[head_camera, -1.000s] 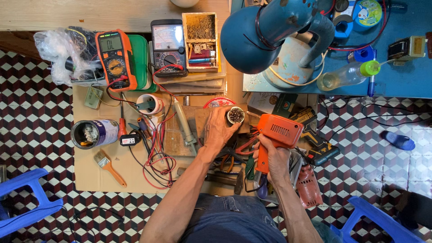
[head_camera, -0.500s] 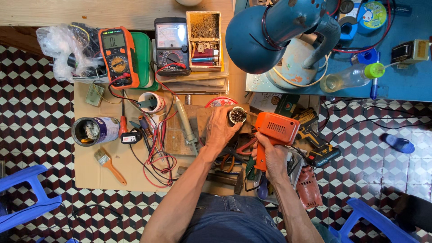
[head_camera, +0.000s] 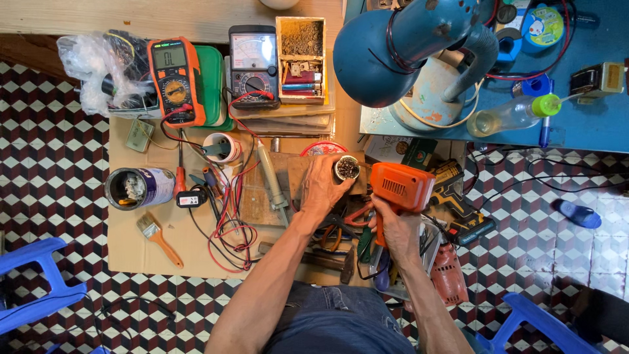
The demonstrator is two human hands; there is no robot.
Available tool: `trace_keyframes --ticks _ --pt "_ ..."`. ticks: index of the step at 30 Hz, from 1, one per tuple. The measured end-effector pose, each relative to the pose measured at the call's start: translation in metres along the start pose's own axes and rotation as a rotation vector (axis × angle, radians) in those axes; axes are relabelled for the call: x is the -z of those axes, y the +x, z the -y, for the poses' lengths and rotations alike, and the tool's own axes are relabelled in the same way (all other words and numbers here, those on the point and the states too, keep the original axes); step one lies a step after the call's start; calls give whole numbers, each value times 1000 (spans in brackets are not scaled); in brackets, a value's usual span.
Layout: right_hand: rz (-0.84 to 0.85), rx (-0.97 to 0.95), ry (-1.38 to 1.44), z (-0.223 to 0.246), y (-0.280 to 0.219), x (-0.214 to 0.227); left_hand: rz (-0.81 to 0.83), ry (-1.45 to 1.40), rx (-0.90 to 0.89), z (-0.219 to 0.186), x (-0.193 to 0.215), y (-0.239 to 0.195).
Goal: The person works at a cluttered electronics workbench, handling a small cylindrical component and using a heat gun to apply heat to it. They adjust a desk lamp for better lighting and continue heating the component while holding it with their left hand.
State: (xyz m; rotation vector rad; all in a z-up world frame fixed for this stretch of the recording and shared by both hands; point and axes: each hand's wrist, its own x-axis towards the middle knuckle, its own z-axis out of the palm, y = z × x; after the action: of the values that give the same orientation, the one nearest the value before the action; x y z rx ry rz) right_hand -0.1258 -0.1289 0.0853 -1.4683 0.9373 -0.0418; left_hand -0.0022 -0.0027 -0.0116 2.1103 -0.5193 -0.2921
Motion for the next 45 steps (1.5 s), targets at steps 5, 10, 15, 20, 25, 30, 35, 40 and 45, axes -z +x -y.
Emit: trace_keyframes --ticks 5,10,15,20,25,30,35,40,45 --pt "-25 21 -25 -1 -2 -1 -15 24 7 3 -2 -3" --pt "-23 72 -19 -10 -4 1 -17 18 -2 2 -3 -1" --pt "-53 127 -50 -26 -8 4 -37 19 -4 2 -3 -2" --pt "-54 56 -21 -30 -2 2 -30 14 -16 -2 -1 -1" --pt "-99 78 -118 -25 -14 7 -30 42 -14 -3 0 -3" --pt "-120 153 -62 -5 -21 6 5 29 -4 3 3 -1" --pt "-219 91 -22 14 -44 -2 -7 -21 12 17 24 -17" --pt "-266 126 274 29 -60 -16 -54 -137 94 16 65 -43" --pt "-372 158 502 26 -40 -30 73 -82 276 3 73 -27"
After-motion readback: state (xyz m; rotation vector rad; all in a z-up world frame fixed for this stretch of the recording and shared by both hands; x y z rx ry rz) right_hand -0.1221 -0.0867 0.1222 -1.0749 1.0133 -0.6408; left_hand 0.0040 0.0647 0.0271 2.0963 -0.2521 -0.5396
